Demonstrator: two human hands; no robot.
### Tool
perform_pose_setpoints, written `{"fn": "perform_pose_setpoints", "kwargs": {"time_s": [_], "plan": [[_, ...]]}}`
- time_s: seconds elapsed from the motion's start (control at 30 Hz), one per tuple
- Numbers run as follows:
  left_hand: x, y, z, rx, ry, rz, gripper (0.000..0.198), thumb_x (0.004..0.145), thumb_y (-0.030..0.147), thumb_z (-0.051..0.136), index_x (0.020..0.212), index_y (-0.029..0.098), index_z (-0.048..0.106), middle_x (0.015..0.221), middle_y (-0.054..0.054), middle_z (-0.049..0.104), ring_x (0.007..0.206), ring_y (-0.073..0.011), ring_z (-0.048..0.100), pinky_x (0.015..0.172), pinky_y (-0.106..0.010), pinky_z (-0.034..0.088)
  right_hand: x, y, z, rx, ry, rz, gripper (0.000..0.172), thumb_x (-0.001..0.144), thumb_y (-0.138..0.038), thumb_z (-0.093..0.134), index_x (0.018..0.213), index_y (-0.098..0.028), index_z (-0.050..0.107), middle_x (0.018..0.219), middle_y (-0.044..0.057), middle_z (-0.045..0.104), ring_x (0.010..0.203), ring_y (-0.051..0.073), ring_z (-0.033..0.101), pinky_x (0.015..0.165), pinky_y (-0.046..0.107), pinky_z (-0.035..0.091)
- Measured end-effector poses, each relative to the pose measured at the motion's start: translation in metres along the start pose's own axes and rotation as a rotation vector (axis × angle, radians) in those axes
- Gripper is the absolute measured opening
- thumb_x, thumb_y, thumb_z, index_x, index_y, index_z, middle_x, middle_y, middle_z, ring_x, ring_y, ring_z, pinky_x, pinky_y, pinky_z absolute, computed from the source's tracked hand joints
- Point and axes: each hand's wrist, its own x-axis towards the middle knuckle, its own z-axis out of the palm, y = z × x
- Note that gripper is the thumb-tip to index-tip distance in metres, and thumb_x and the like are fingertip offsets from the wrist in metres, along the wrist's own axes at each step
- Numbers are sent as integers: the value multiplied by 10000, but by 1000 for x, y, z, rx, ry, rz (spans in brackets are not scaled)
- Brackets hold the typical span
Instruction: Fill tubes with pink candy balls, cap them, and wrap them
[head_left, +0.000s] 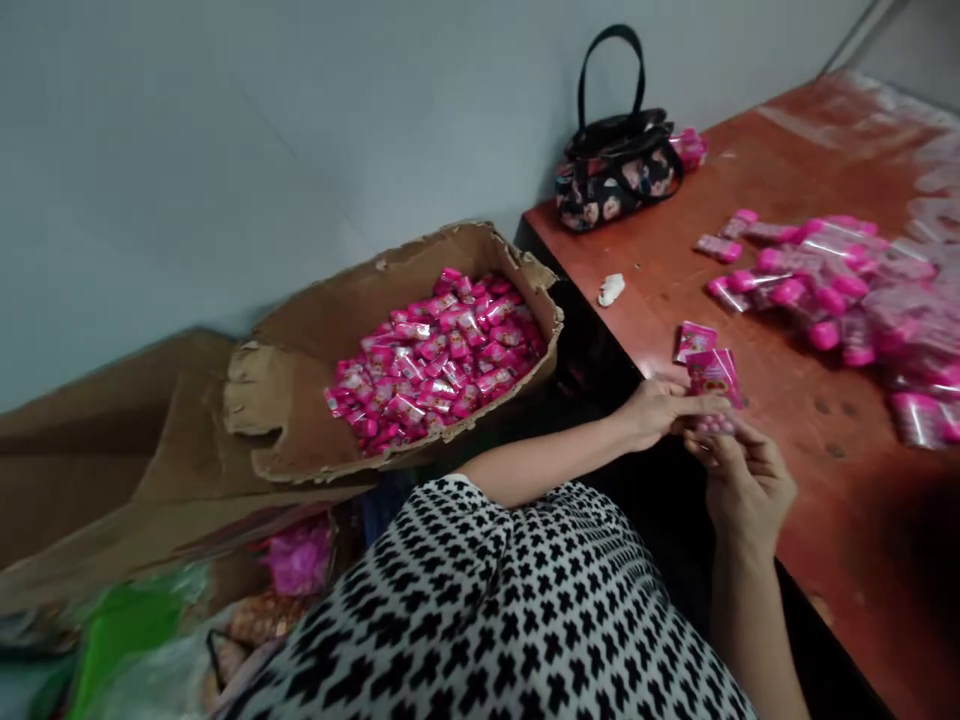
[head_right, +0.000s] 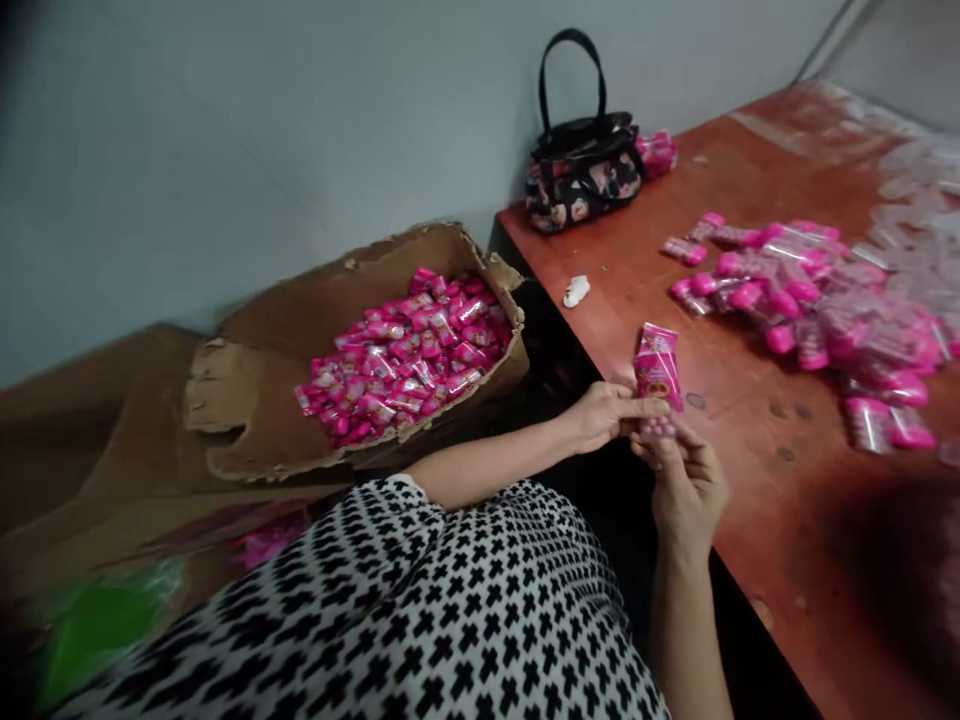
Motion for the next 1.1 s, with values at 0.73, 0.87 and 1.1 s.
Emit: {"fn": "perform_pose_setpoints", "kwargs": {"time_s": [0.73,0.87,1.1], "plan": [[57,39,-37,1419,251,721,360,817,323,598,1156,208,627,1348,-95,516,1332,-276,360,1124,-462,216,9,-3,1,-162,-134,70,250,773,-413,635,758,-174,561,625,-17,658,467,80,590,439,184,469],[89,34,-34,1673,253,726,272,835,288,568,1080,226,669,1385,-82,477,1351,-303,317,1120,-520,183,11,-6,-8,-179,-119,86,250,771,-416,635,759,-179,556,618,-22,650,469,78,585,446,181,458],[90,28,-39,1558,210,844,171,826,228,574,925,257,710,1307,-41,558,1349,-270,331,1119,-548,166,51,6,-11,-267,-35,-16,243,772,-418,621,811,-181,578,723,-7,644,582,88,587,537,209,481]]}}
